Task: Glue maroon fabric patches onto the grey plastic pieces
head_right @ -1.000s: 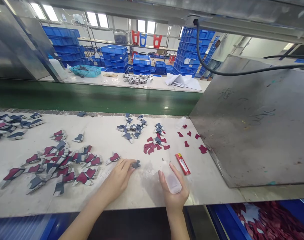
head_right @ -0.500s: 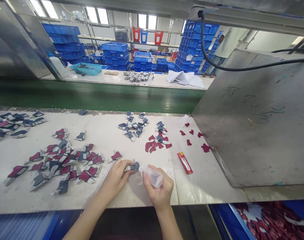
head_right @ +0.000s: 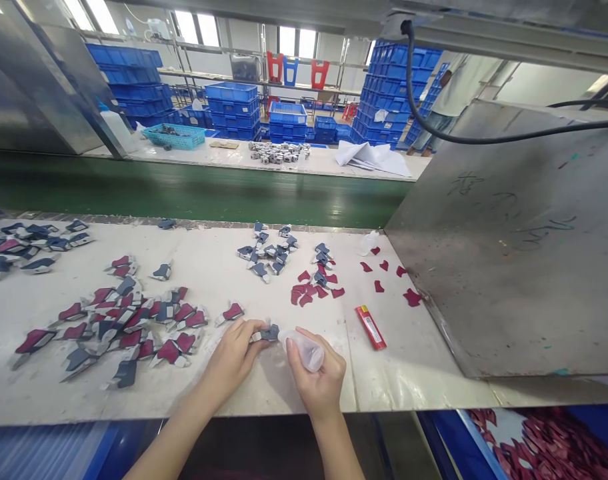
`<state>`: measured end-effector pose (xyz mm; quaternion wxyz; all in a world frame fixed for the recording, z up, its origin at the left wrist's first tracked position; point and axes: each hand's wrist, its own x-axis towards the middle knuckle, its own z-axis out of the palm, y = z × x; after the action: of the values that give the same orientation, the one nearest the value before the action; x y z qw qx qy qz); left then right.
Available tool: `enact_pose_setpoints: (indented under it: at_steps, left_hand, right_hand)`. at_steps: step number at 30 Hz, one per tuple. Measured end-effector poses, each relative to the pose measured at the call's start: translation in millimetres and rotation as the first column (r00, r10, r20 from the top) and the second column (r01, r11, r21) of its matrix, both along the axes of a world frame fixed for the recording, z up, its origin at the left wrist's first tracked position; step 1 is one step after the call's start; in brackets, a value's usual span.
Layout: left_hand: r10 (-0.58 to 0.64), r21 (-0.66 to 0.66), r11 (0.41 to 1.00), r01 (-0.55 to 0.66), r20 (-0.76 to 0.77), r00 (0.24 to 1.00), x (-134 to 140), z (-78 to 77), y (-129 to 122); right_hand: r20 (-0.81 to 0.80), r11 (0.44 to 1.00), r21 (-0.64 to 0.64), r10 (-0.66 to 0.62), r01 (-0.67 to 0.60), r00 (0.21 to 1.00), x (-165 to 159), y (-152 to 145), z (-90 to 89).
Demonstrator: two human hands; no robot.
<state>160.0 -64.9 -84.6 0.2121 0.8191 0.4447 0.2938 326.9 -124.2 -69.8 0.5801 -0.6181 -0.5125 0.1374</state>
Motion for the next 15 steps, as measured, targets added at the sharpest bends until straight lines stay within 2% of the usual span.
enact_pose_setpoints:
  at_steps: [15]
  left_hand:
    - [0.003, 0.009, 1.000, -0.003, 0.008, 1.000, -1, -6.9, 0]
  right_hand:
    - [0.053, 0.993, 0.087, -0.089, 0.084, 0.995, 5, -2, -12.9]
